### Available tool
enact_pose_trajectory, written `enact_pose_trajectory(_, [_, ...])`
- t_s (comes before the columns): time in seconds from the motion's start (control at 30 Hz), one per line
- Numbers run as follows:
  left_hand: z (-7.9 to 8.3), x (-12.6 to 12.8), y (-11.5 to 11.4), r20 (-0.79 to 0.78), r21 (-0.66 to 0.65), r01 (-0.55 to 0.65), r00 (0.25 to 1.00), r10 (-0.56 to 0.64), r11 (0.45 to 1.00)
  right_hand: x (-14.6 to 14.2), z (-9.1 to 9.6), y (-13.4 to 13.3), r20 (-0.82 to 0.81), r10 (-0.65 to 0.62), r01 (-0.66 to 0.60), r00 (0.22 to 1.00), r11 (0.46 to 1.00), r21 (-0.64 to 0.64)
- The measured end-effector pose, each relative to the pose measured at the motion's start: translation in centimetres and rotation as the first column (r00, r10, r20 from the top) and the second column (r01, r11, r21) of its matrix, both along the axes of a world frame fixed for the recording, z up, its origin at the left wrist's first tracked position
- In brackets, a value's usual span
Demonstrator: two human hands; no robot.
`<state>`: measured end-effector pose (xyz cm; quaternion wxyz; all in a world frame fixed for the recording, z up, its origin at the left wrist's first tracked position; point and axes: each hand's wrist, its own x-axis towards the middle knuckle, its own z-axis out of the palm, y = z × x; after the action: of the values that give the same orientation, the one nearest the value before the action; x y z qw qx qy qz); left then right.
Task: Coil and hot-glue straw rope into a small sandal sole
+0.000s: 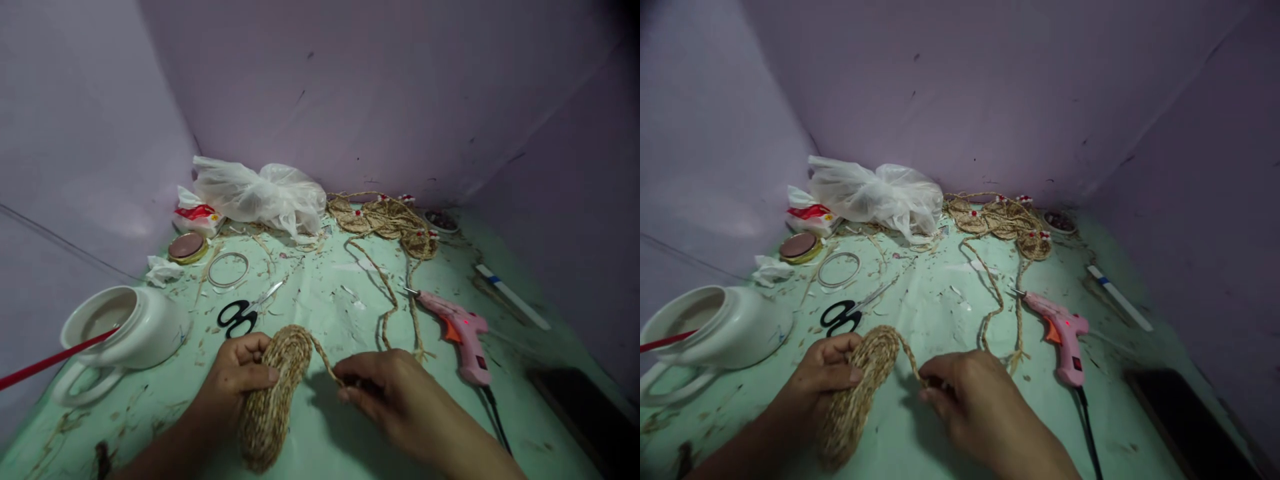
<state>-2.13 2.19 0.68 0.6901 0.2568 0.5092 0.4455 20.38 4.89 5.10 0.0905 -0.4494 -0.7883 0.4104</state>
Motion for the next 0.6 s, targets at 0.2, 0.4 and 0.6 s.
enact_pose_trajectory(0.2, [-0.5, 0.2, -0.4, -0.072, 0.046, 0.072, 0.995, -0.068, 0.996, -0.3, -1.8, -0.3, -0.165, -0.294, 0.299, 0.942, 0.954, 0.004])
enact_pose_trajectory(0.4, [-0.7, 0.2, -0.4, -0.155, 0.046, 0.080, 0.985, -0.072, 0.996, -0.4, -2.0, -0.2, -0.198, -0.340, 0.330, 0.919, 0.941, -0.080])
enact_pose_trajectory(0.6, [-0.2, 1.2, -0.9, -0.127, -0.003, 0.071, 0.989, -0.071, 0.997, -1.3, -2.5, 0.0, -0.227, -0.422, 0.352, 0.878, 0.890, -0.291])
